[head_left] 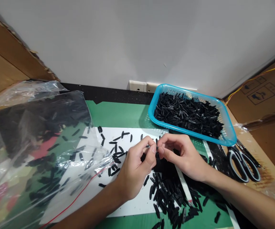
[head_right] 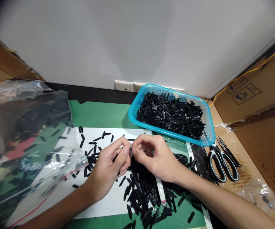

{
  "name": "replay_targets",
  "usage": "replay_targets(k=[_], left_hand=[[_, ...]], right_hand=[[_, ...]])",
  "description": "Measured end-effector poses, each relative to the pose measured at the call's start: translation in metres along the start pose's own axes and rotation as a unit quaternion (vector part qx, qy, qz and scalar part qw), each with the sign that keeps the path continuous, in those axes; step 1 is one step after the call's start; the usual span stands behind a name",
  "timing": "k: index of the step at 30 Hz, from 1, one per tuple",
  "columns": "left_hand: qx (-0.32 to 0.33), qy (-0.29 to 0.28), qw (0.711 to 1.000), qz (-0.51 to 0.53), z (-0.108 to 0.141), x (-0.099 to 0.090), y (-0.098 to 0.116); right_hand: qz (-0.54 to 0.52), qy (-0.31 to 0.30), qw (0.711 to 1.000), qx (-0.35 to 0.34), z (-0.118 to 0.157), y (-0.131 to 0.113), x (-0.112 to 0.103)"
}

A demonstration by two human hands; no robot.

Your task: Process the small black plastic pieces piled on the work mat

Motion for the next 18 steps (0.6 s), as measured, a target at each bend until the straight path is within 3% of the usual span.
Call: replay_targets(k=[18], left_hand=[[0.014,-0.005,0.999,-0.03,-0.0005,0.0003,0.0012]], right_hand=[[-0.015,0.024,1.0,-0.003,-0.0028,0.0019,-0.0015]])
Point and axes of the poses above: each hand's wrist, its own z-axis away from the middle knuckle, its own x-axis out of the palm, y = z × x, the point moved 2 cm from there along -z, towards the middle knuckle, and after that the axes turned 6 degrees about -z, right-handed, at the moved point
